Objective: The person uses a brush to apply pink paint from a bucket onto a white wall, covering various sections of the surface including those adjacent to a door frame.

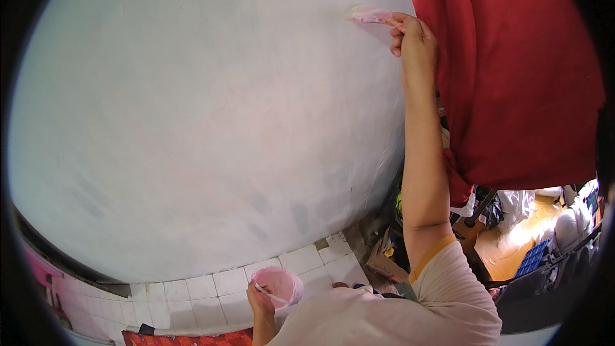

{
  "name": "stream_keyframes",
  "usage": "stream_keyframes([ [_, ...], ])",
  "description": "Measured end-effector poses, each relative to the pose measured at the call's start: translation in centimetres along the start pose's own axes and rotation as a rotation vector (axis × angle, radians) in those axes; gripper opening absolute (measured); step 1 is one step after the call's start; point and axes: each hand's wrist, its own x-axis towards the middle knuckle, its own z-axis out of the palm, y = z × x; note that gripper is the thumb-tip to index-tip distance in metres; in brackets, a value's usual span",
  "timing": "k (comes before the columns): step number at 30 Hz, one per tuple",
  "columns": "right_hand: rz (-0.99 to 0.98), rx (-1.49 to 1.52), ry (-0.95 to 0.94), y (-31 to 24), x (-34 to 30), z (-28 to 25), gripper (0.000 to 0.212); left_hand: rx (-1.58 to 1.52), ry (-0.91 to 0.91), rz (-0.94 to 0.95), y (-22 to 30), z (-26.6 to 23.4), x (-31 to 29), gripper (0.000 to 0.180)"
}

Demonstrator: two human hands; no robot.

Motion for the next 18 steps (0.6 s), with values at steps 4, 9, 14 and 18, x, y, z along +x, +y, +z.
stream_keyframes([
  [4, -0.153, -0.307, -0.043, 3.0, -0.9, -4.1, 0.026, -0.020, 0.032, 0.035, -0.5, -0.2, 0.3, 0.025],
  [9, -0.061, -0.618, -0.059, 11.0, -2.8, -8.5, 0.031, -0.048, 0.004, 0.013, -0.8, -0.1, 1.3, 0.024],
  [14, 0.153, -0.644, -0.124, 10.0, -0.3, -5.9, 0.035, -0.003, 0.060, 0.089, 0.4, -0.3, 1.5, 0.023],
  [18, -0.086, -0.483, -0.117, 4.8, 6.8, -3.0, 0.032, 0.029, -0.027, 0.081, 0.2, -0.3, 2.0, 0.032],
])
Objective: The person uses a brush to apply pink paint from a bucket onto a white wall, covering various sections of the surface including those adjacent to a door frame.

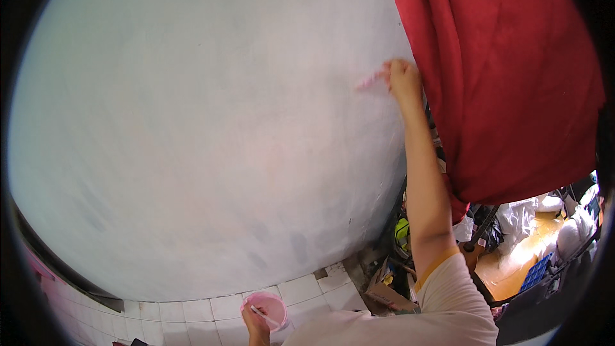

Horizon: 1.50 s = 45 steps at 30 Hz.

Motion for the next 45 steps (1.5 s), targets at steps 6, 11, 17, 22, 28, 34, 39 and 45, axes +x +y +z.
stream_keyframes([
  [6, -0.021, 0.450, 0.117, -8.9, -0.5, -2.0, 0.030, 0.001, -0.009, -0.018, 0.9, 0.9, -1.4, 0.030],
  [11, -0.077, -0.298, -0.041, -4.8, -5.5, 0.1, 0.029, -0.080, -0.053, -0.001, 0.5, 1.5, -1.0, 0.028],
  [17, 0.104, -0.047, -0.095, -2.3, -8.8, 3.3, 0.028, -0.100, -0.008, -0.013, 2.0, 4.7, -2.6, 0.023],
  [22, 0.120, 0.384, -0.088, -8.5, -12.1, 1.6, 0.026, -0.107, -0.183, 0.077, 6.1, 6.2, -4.2, 0.025],
  [28, 0.251, 0.306, -0.537, -6.2, -21.2, -0.2, 0.026, -0.079, -0.380, 0.050, 13.4, 13.2, -6.3, 0.045],
  [34, 0.363, 0.174, -1.221, -3.9, -34.8, 4.5, 0.023, -0.031, -0.466, 0.096, 18.7, 14.2, -8.7, 0.049],
  [39, -0.093, 0.015, -1.352, -3.9, -39.8, 9.3, 0.024, 0.037, -0.538, 0.111, 19.9, 16.0, -8.8, 0.064],
  [45, -0.280, -0.151, -1.747, 0.0, -43.9, 16.9, 0.018, 0.167, -0.518, 0.103, 20.4, 16.3, -8.8, 0.065],
])
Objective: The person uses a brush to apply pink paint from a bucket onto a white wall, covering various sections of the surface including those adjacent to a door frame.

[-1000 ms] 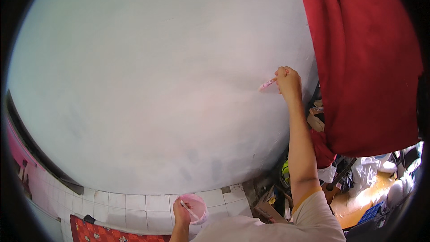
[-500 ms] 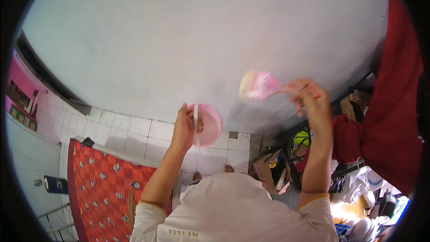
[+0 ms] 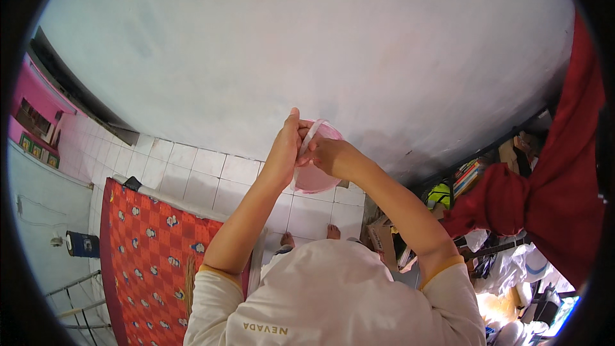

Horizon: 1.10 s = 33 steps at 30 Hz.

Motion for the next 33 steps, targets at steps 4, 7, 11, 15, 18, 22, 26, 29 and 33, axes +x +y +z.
stream_keyframes([
  [4, 0.127, 0.141, -0.089, 0.2, 1.1, 2.2, 0.017, 0.140, 0.086, -0.085, 0.2, 0.3, -0.1, 0.064],
  [7, 0.151, 0.023, -0.267, -0.7, 1.3, 2.4, 0.017, 0.216, 0.117, -0.095, -0.2, -0.4, 0.1, 0.065],
  [11, 0.013, -0.203, -0.490, 0.0, 1.7, 2.7, 0.017, 0.289, 0.103, -0.143, -0.6, -1.2, -0.4, 0.066],
  [15, -0.190, 0.512, -0.080, 5.6, 2.6, 8.5, 0.018, 0.287, 0.082, -0.154, -0.4, 0.4, -0.3, 0.065],
  [18, -0.207, 0.430, -0.256, 0.7, 2.0, 4.5, 0.019, 0.268, 0.068, -0.104, -0.8, -0.7, -0.3, 0.064],
  [22, -0.030, 0.023, -0.203, -1.4, -0.3, 0.6, 0.021, 0.227, 0.075, -0.124, -0.6, -0.3, -0.4, 0.064],
  [26, 0.117, 0.313, 0.015, -0.3, -3.3, -1.4, 0.026, 0.120, 0.033, -0.113, -0.1, -0.4, -0.1, 0.062],
  [29, 0.244, 0.549, 0.245, 2.2, -4.5, -0.5, 0.028, 0.028, 0.017, -0.078, -0.2, -1.2, 0.6, 0.061],
  [33, 0.345, 1.030, 0.388, 2.3, -6.8, 0.1, 0.032, -0.025, 0.021, -0.004, 0.2, -2.0, 1.3, 0.062],
])
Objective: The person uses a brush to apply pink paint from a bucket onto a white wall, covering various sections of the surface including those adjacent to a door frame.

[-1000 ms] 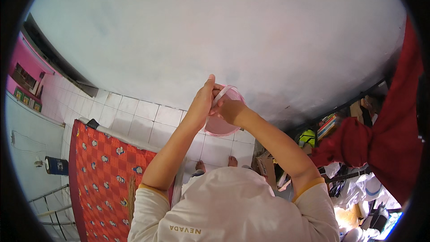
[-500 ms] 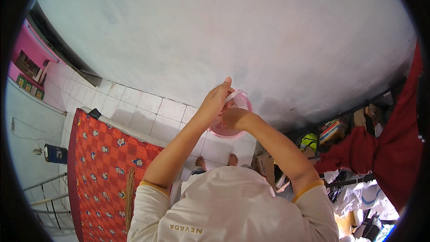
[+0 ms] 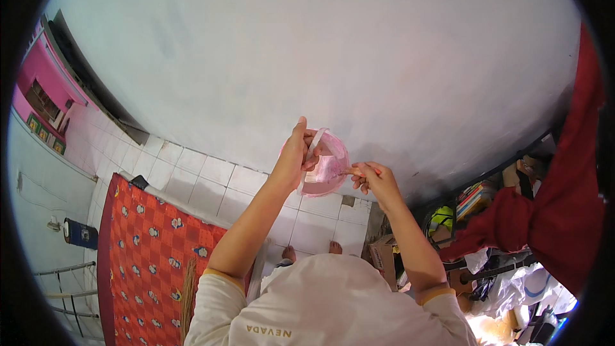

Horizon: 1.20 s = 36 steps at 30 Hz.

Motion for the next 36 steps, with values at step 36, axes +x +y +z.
stream_keyframes([
  [36, -1.111, -0.465, 1.106, -28.2, -1.7, -9.6, 0.020, -0.410, 0.371, -0.135, -14.2, -7.7, -5.0, 0.032],
])
